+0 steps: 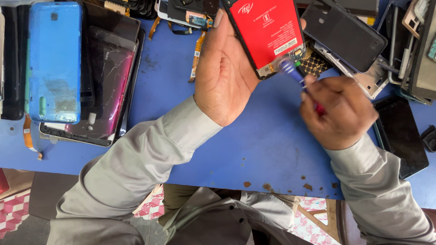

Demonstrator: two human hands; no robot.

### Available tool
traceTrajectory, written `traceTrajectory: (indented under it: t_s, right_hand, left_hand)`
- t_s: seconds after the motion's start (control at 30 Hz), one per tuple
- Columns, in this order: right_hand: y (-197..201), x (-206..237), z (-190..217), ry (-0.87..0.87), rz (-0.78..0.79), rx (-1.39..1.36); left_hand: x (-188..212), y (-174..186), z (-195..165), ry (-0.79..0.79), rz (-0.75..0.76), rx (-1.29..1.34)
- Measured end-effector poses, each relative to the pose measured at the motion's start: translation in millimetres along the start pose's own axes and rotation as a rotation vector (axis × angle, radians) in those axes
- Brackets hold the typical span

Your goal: The person uses a screwdriver on the back of a disassembled smartphone lying on a workbench, then lifts the phone and brushes its exposed internal components with a toothbrush, turning it to reach different edges.

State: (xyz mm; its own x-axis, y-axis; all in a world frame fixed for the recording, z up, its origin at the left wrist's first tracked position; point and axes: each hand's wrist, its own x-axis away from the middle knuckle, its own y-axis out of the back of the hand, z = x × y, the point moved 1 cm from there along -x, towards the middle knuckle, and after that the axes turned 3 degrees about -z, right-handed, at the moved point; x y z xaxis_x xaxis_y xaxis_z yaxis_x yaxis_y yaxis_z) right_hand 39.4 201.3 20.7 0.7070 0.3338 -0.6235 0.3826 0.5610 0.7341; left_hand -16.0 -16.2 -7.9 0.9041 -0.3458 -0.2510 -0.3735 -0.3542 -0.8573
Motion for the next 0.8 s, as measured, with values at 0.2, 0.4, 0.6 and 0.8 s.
traceTrajectory:
  t_s: [0.2,0.4,0.6,0.8]
  right_hand:
    - [1.8,-3.6,0.8,-0.038,0.029,0.04]
    - [4.4,-4.0,-2.3,0.019,0.059,0.013]
    - [6.8,1.6,-11.3,-0.1,-0.002,0.095]
    - [3.6,8.5,-13.5,0.011,0.015,0.018]
  left_hand:
    - [-2.4,1.3,-0.5,0.035,-0.032,0.043]
    - [-2.6,0.4,-4.6,0.053,-0.043,0.052]
    - [-3.4,-5.5,-7.7,0.088,-0.084,0.105]
    - [-6.9,-12.3,-9.1,0.049,-0.082,0.134]
